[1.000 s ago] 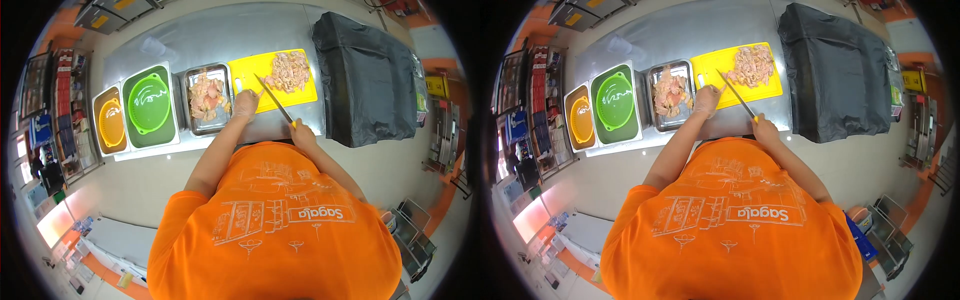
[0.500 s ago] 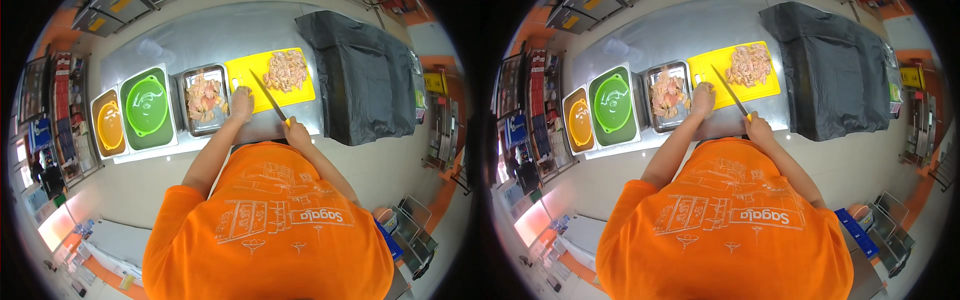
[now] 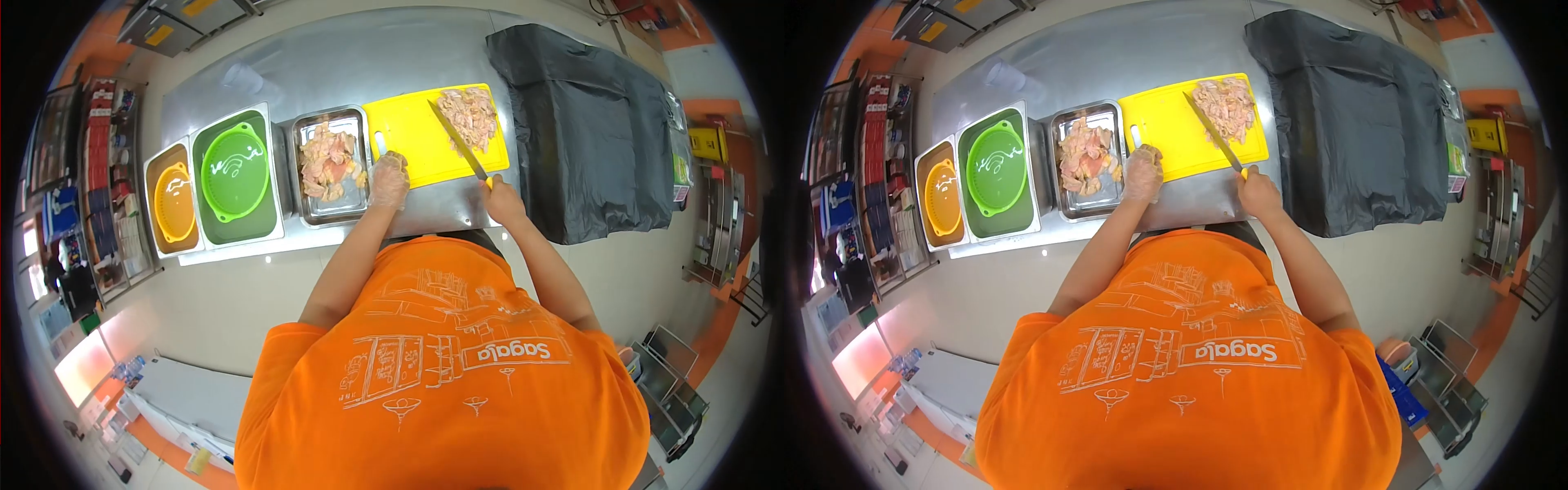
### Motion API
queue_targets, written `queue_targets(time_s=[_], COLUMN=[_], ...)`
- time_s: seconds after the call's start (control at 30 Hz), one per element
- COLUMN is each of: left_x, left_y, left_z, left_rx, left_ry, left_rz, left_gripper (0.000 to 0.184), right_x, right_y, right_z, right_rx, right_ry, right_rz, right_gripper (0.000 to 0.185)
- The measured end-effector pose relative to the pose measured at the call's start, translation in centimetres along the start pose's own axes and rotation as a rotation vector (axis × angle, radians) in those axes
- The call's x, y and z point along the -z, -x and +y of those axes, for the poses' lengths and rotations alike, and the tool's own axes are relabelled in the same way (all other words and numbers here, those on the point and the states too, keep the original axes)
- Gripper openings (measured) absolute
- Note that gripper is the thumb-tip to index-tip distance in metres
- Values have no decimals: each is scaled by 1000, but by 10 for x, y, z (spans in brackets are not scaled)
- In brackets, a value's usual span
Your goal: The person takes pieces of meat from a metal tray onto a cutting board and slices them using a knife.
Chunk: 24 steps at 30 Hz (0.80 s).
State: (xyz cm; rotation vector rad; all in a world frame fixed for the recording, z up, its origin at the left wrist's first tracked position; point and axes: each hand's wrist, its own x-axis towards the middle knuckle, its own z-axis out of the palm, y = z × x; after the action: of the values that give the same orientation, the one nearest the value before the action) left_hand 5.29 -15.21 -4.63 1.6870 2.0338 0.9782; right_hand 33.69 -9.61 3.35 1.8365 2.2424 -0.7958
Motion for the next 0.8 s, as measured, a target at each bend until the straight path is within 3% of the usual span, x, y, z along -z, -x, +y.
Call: queue_targets(time_s=[0.23,0.37,0.43,0.53,0.63,0.73,0.8], left_x=[-4,-16,-7,49,91,119,136], left_y=[5,12,21,49,81,98,94], left_z=[-1,-15,-13,23,12,-30,-54], left_rx=[8,22,-91,-10,85,272,500], left_ry=[1,141,-125,85,39,-131,-239], left_rz=[5,-16,-55,-97,-110,35,-69], left_gripper=[4,6,9,5,10,15,19], right_x=[11,4,7,0,-9,-17,-22], right_y=[0,8,20,40,55,63,65], right_z=[-4,0,-14,-21,-20,-15,-13], right_rx=[-27,2,20,11,-12,-59,-81], right_ry=[39,265,305,268,225,197,183], right_rz=[-20,91,157,187,148,92,70], right_gripper=[47,43,39,38,39,40,41])
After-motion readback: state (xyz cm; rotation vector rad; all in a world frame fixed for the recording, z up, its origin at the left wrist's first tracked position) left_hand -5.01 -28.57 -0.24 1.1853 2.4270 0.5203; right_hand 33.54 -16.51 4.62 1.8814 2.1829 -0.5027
